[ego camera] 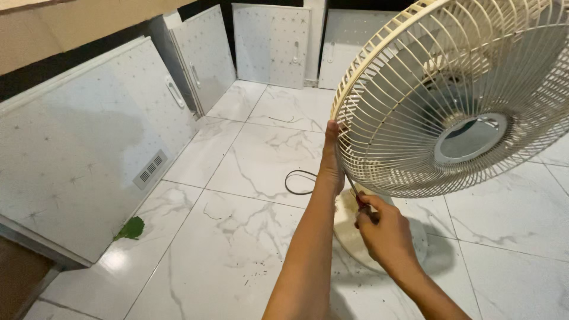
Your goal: The person disassembles a standing fan by first removing the front grille with a screwdriver, then unscrewing the central nut to remove the fan blades, and finally detaching the rear grille. The parts are placed on the floor.
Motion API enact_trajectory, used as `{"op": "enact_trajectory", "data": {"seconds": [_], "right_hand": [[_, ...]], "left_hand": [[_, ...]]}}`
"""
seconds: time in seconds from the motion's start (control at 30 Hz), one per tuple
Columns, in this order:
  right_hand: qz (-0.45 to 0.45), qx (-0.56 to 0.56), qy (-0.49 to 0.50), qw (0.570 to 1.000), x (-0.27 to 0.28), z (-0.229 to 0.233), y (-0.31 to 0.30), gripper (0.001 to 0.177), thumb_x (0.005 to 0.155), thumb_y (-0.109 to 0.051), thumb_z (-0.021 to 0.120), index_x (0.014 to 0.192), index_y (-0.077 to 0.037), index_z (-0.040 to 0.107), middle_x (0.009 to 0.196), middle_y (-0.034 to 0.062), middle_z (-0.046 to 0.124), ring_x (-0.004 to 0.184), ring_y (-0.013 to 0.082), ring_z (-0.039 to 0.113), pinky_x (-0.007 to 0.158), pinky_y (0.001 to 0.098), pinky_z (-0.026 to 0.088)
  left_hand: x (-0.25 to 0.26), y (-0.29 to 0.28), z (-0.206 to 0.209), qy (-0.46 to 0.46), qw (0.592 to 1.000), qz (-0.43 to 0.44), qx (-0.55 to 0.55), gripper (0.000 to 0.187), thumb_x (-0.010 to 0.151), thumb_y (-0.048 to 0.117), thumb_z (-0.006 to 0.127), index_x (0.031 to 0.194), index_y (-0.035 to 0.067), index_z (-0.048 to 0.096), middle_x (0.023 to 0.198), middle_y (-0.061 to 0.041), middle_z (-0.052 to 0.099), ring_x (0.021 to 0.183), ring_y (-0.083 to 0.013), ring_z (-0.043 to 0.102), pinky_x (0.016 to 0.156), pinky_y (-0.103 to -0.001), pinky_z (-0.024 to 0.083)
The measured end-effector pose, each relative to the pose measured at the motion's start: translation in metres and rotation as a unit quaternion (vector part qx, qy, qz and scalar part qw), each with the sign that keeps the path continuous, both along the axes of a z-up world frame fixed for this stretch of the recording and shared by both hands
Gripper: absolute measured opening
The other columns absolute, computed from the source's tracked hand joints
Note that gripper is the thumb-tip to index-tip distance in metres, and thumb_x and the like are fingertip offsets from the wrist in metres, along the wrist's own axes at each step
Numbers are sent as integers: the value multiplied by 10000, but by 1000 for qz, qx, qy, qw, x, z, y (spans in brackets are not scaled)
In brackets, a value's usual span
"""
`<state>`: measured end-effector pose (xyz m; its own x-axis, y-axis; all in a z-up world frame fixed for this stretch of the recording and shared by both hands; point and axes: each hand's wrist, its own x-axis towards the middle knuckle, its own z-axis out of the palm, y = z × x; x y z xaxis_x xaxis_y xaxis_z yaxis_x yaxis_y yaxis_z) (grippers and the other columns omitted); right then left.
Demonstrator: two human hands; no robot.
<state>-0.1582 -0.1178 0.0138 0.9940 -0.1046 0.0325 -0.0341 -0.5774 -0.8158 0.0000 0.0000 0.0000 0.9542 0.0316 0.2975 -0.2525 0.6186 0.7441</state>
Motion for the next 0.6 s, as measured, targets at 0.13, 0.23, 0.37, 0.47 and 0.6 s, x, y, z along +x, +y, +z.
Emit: {"op": "enact_trajectory", "data": {"seconds": [0.13,0.23,0.37,0.47,0.6], "right_hand": [[-13,-54,-104,993,-5,-15,18,375,901,-142,634,1268,-91,697,963,159,785,831,282,780,765,369,582],[-32,-16,-205,978,-17,-37,37,396,901,-97,615,1291,-47,659,1080,177,761,916,288,768,782,366,583],[-71,26,-189,979,-21,-64,57,413,925,-88,582,1336,-56,623,1185,162,732,945,288,753,778,376,576],[-77,47,-229,969,-11,-72,64,394,925,-89,589,1315,-35,614,1257,154,717,996,283,742,783,370,577],[-69,27,-262,962,6,-67,58,426,954,-100,597,1375,-42,606,1223,158,729,990,285,742,802,368,571]], "left_hand": [[-1,4,6,22,1000,-8,0,1013,734,904,515,1308,75,610,1193,-109,692,1139,-244,649,998,-408,528],[-2,4,9,23,1000,-8,10,1035,746,913,509,1308,53,628,1185,-117,697,1133,-248,647,997,-396,526],[-2,2,8,12,1000,-7,10,1013,748,908,516,1298,64,625,1175,-110,707,1119,-232,658,985,-381,530],[-1,0,5,18,1000,-13,-13,990,749,893,535,1299,74,622,1168,-96,701,1099,-223,655,965,-386,529],[2,3,3,11,1000,-22,-16,989,770,894,542,1297,62,621,1156,-98,692,1089,-223,652,968,-393,529]]}}
